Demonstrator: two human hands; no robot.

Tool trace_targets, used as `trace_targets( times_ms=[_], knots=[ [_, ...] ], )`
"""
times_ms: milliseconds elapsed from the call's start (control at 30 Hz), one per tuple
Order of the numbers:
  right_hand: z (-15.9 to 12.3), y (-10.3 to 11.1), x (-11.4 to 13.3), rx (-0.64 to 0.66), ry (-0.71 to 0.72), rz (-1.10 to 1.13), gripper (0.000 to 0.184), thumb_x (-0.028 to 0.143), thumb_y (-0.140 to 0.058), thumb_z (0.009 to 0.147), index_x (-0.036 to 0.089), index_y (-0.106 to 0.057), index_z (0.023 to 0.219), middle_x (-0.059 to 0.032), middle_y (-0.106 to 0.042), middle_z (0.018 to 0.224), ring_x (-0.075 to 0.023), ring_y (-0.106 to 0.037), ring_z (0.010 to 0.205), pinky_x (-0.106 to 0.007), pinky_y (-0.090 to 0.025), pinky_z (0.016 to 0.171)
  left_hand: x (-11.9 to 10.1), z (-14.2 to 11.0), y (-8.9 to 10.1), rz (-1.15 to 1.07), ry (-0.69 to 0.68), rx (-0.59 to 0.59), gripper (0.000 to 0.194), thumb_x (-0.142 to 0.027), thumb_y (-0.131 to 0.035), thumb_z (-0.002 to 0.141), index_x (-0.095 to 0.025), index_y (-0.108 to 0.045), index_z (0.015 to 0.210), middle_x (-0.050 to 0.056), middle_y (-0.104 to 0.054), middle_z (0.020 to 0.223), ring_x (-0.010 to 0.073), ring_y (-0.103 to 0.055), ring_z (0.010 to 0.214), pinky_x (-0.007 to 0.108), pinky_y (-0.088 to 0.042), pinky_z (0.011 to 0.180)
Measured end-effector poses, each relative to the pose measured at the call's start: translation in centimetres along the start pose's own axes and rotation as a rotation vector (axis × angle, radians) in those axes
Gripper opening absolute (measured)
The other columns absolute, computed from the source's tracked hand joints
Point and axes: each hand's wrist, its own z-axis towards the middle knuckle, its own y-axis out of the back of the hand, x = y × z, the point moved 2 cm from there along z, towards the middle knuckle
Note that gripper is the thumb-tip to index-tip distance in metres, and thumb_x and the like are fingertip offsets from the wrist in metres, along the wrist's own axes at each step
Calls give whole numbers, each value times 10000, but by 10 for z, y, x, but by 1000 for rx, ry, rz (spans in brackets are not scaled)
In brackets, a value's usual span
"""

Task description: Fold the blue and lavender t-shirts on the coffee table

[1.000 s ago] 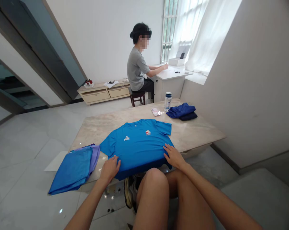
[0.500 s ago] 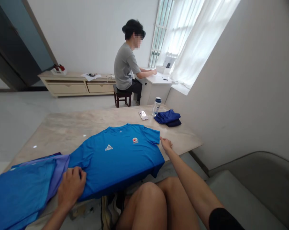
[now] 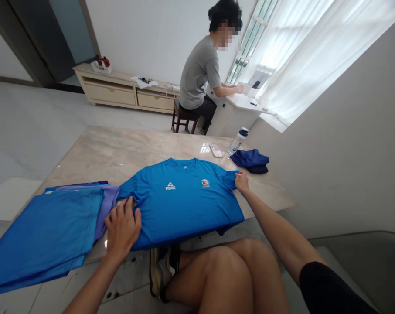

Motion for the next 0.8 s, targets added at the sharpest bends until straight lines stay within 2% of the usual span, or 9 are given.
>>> trace_targets(
  times_ms=[133, 233, 333, 400, 500, 633, 733, 800],
  knots=[
    [-3, 16, 24, 8, -44, 45, 295, 320, -484, 1084, 141, -616, 1278, -191, -752, 1051, -316, -708, 1002, -414, -522, 951, -2, -1, 3, -13, 15, -16, 660, -399, -286, 1119, -34, -529, 1612, 273, -610, 1543, 435, -520, 1402, 617, -409, 1165],
    [-1, 14, 51, 58, -8, 129, 252, 286, -486, 1095, 149, -606, 1269, -198, -752, 1058, -318, -717, 1017, -442, -540, 967, -3, -2, 4, -12, 28, -15, 653, -398, -295, 1123, -38, -510, 1623, 273, -602, 1554, 428, -524, 1404, 604, -416, 1163],
    [-2, 4, 73, 215, 81, 250, 197, 349, -586, 1083, 194, -634, 1194, -107, -767, 958, -256, -731, 884, -392, -601, 874, -3, -2, 4, -11, 37, -15, 622, -377, -346, 1109, -76, -511, 1627, 256, -599, 1561, 416, -524, 1416, 598, -407, 1178],
    [-7, -1, 73, 352, 133, 330, 224, 405, -607, 1086, 214, -642, 1198, -60, -777, 939, -209, -730, 805, -348, -623, 794, -2, -2, 4, -12, 43, -13, 615, -371, -361, 1100, -92, -516, 1626, 249, -598, 1560, 417, -525, 1419, 598, -406, 1181],
    [-22, 4, 46, 395, 120, 266, 206, 345, -512, 1114, 203, -645, 1182, -65, -787, 962, -190, -733, 811, -331, -618, 795, -2, -1, 4, -5, 35, 0, 624, -383, -348, 1102, -90, -520, 1625, 252, -601, 1552, 428, -522, 1419, 604, -412, 1175],
    [-51, 20, -11, 250, 35, 76, 153, 224, -529, 1032, 182, -659, 962, -147, -758, 1010, -265, -706, 1011, -399, -547, 978, -1, 0, 2, 14, 28, 14, 616, -385, -354, 1107, -116, -540, 1629, 236, -601, 1560, 422, -524, 1417, 609, -415, 1175],
    [-68, 18, -38, 152, 35, -58, 238, 249, -478, 1047, 158, -684, 970, -212, -729, 1129, -323, -656, 1134, -446, -480, 1042, 0, 2, 0, 39, 24, 18, 599, -386, -351, 1117, -148, -579, 1616, 221, -599, 1577, 407, -537, 1414, 597, -423, 1178],
    [-71, 12, -48, 104, 90, -209, 303, 269, -443, 1064, 137, -710, 1004, -228, -723, 1133, -334, -646, 1111, -446, -465, 1011, 0, 2, 0, 48, 22, 25, 594, -388, -338, 1125, -158, -596, 1608, 211, -600, 1594, 399, -531, 1434, 589, -420, 1193]
  ],
)
